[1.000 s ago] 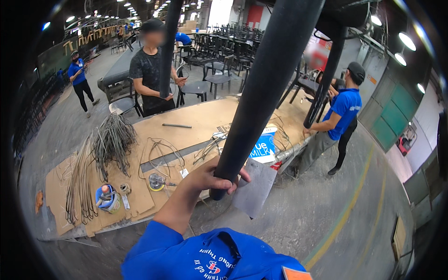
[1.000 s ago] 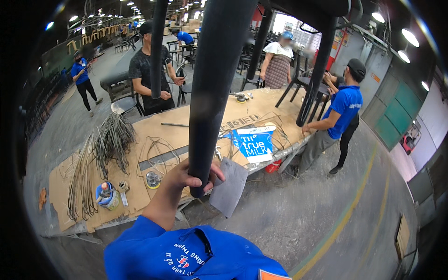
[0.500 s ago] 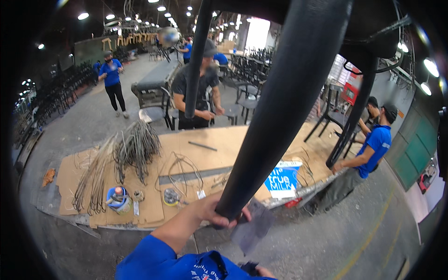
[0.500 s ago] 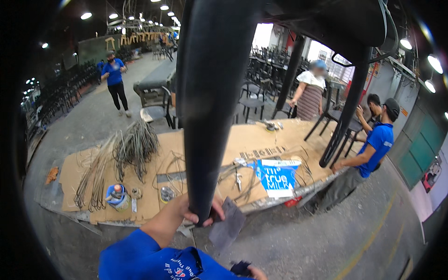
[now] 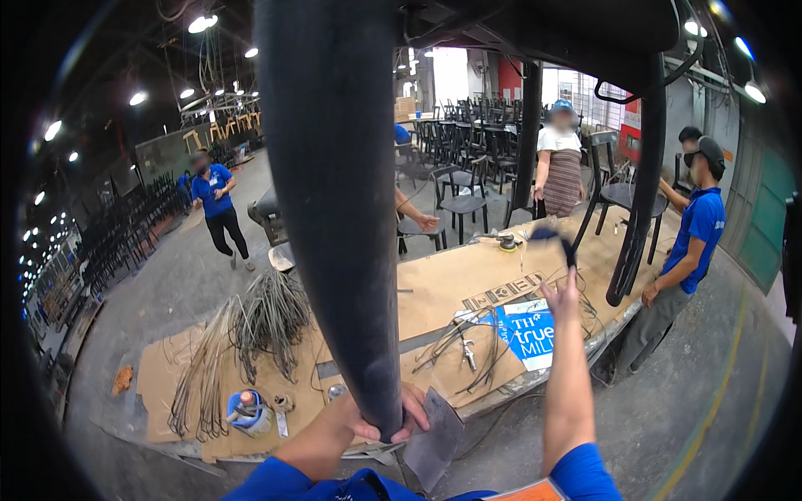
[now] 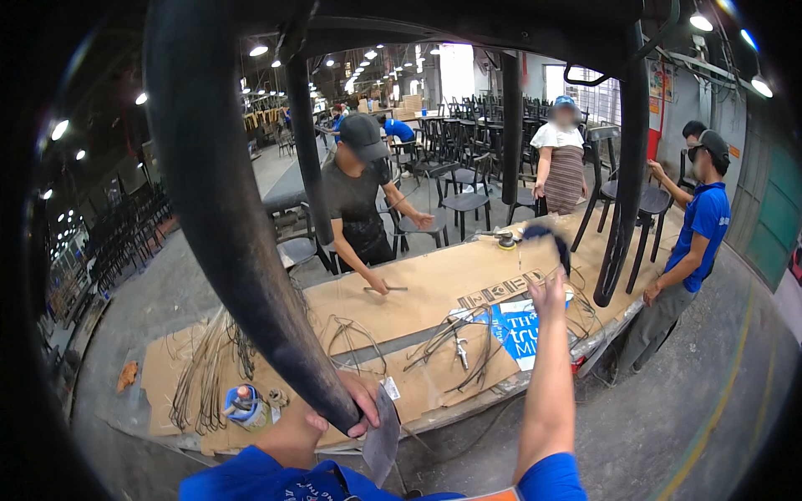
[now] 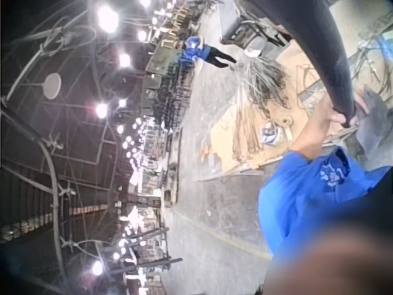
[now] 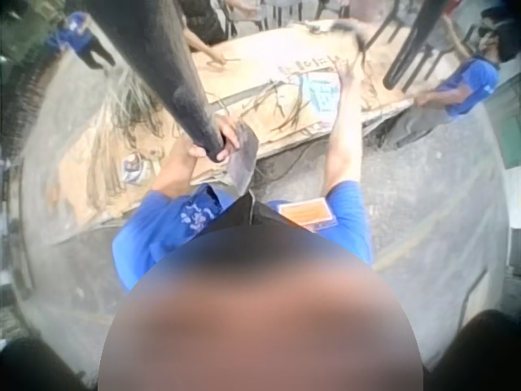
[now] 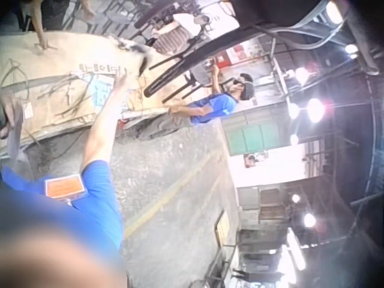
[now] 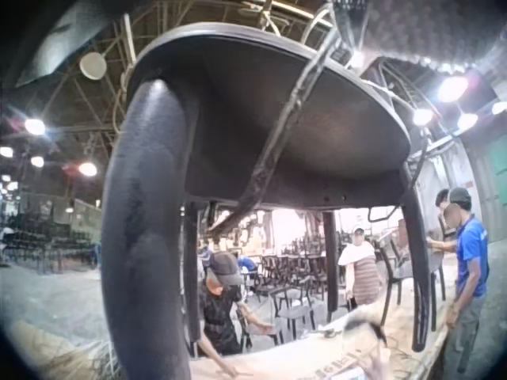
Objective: The person sands the surface of black metal chair legs using a sanding block and a small metal tool. They repeatedly rub the sanding block along the legs and scrape the surface with the tool while other workers assemble chairs nearby.
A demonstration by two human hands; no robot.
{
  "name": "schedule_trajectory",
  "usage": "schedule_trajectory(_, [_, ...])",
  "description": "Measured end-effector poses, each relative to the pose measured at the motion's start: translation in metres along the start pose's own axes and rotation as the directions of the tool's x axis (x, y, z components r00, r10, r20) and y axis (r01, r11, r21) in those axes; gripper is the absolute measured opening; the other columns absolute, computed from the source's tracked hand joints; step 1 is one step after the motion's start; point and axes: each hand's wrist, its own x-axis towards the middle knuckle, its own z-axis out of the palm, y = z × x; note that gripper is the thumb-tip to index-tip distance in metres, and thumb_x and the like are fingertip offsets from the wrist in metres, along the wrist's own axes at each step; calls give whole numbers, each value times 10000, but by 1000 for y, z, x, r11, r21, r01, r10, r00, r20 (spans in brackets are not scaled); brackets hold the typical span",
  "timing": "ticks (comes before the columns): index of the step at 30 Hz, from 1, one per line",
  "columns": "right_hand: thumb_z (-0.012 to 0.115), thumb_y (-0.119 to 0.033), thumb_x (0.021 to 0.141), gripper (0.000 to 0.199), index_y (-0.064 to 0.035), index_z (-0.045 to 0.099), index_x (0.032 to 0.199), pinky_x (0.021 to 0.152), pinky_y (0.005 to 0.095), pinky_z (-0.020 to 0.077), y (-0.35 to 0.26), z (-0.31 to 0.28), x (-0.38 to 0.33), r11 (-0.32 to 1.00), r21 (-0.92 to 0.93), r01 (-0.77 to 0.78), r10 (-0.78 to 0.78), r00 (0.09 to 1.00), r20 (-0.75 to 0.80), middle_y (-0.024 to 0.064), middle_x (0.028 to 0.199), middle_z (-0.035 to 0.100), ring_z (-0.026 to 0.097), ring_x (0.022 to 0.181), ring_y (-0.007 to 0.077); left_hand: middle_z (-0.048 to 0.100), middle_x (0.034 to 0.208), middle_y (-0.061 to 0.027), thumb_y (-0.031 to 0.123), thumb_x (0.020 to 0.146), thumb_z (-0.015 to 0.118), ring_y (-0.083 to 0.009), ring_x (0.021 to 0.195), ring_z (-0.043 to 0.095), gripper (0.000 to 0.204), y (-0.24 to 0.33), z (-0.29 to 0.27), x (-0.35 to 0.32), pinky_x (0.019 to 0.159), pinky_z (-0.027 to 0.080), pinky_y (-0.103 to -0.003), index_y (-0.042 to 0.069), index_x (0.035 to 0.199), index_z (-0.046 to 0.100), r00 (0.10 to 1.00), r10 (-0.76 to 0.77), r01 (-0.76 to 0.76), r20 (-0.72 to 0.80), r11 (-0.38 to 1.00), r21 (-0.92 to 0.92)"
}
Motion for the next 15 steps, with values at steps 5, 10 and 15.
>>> schedule_trajectory(5, [559,-441,883,786,-75,151,1446,987,570,362,23,26,22,958,-275,-88,118,989,95,245,1456,237,375,1214,517,636,833,-43,470,766,646,-196,753,586,669,-2,-19,-6,672,423,-303,-95,1114,562,988,101,-113,113,988,103])
schedule_trajectory(10, [515,-348,921,486,-119,380,1328,777,465,494,155,-68,-25,883,-161,-441,419,895,-152,125,1069,576,569,871,333,634,868,-73,466,777,638,-220,788,562,630,-4,-28,-12,691,416,-334,-77,1090,577,980,125,-141,153,985,96])
schedule_trajectory(15, [519,-389,916,500,-167,374,1340,815,492,478,240,-153,-85,725,-180,-664,602,739,-302,149,1081,565,557,922,363,646,839,-63,475,746,631,-218,742,553,599,-2,-22,-16,697,418,-325,-49,1036,611,997,83,-83,-4,996,-14])
